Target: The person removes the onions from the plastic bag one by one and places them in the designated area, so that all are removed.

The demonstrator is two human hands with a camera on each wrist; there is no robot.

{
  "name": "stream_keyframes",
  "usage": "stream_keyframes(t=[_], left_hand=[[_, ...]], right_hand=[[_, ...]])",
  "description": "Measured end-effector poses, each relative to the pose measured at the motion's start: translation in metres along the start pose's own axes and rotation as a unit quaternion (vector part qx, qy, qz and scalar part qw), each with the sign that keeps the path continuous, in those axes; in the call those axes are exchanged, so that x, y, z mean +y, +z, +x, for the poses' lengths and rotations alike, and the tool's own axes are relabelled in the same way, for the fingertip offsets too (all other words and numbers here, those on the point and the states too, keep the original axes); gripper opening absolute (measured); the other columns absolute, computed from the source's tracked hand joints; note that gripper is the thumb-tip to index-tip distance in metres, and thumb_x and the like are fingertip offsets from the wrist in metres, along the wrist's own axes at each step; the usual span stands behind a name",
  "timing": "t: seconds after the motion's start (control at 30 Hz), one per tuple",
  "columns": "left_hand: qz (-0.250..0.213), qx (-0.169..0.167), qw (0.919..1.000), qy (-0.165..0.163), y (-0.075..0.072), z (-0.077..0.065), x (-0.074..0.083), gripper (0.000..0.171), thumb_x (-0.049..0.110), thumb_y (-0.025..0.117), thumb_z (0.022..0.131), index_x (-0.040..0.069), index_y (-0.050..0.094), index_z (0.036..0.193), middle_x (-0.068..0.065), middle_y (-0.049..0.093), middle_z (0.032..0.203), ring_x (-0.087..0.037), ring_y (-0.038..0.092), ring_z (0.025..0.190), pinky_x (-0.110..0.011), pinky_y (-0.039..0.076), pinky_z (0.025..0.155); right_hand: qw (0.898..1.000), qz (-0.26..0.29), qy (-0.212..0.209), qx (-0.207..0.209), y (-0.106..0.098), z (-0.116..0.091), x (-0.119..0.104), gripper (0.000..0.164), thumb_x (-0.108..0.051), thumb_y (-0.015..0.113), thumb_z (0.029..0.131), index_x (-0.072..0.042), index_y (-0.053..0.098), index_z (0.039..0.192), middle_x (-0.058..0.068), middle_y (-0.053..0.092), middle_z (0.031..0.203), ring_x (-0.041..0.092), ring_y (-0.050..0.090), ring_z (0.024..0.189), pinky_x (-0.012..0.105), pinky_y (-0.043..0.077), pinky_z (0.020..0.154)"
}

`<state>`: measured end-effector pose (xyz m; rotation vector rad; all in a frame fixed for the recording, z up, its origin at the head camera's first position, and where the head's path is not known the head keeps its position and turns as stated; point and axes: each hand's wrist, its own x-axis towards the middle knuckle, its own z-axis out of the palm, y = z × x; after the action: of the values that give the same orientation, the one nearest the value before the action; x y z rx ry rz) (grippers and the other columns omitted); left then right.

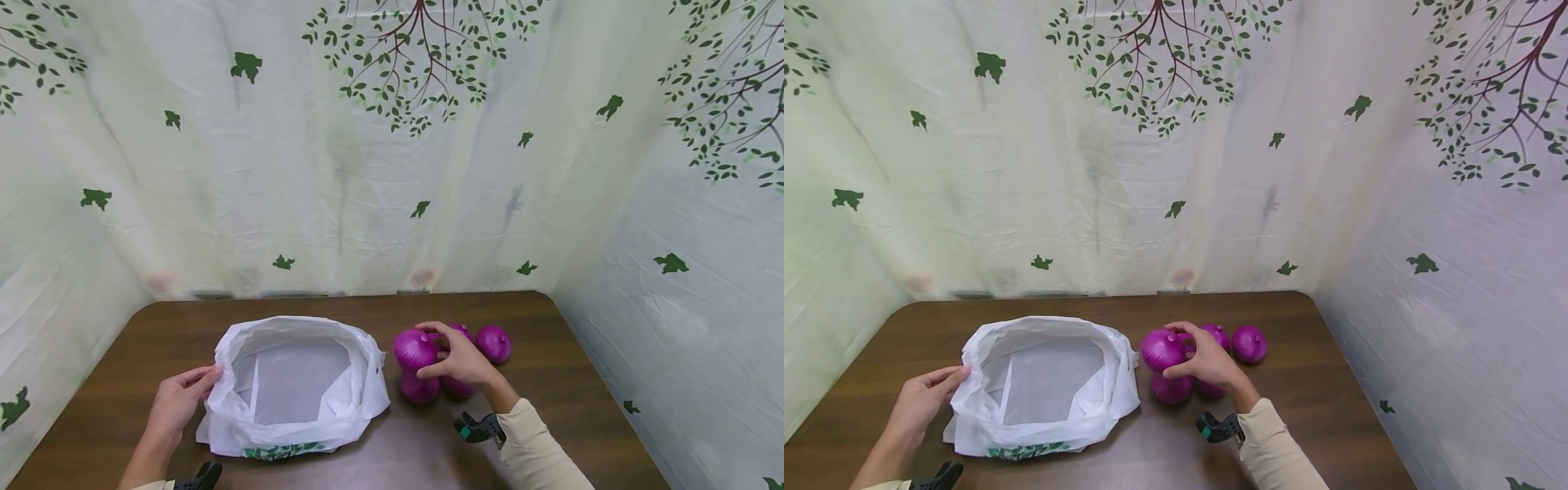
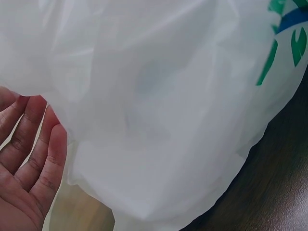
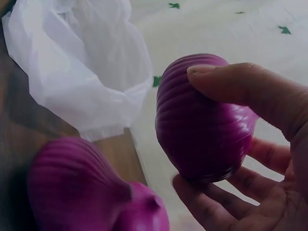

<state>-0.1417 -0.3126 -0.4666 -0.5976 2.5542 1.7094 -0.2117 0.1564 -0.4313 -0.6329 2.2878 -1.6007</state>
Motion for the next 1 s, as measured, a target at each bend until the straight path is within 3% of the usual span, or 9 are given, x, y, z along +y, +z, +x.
stream_keyframes(t=[0.4,1.0], left_hand=[[-0.004,-0.001,1.0000,-0.007,0.000,0.000,-0.002,0.063,0.043,0.064,0.091,-0.012,0.057,0.122,0.010,0.065,0.088,-0.003,0.060,0.073,-0.018,0.049,0.067],[-0.004,-0.007,1.0000,-0.003,-0.002,0.002,-0.001,0.063,0.045,0.063,0.091,-0.011,0.059,0.121,0.011,0.064,0.088,-0.004,0.059,0.074,-0.018,0.049,0.067]], right_hand=[[0.999,-0.019,0.014,0.047,-0.028,-0.020,0.006,0.073,-0.007,0.082,0.075,-0.008,0.047,0.138,0.015,0.050,0.135,0.037,0.048,0.124,0.048,0.047,0.095],[0.995,-0.043,-0.003,0.095,-0.060,-0.045,0.039,0.070,-0.007,0.084,0.072,-0.004,0.050,0.133,0.019,0.052,0.128,0.035,0.054,0.113,0.032,0.050,0.088]])
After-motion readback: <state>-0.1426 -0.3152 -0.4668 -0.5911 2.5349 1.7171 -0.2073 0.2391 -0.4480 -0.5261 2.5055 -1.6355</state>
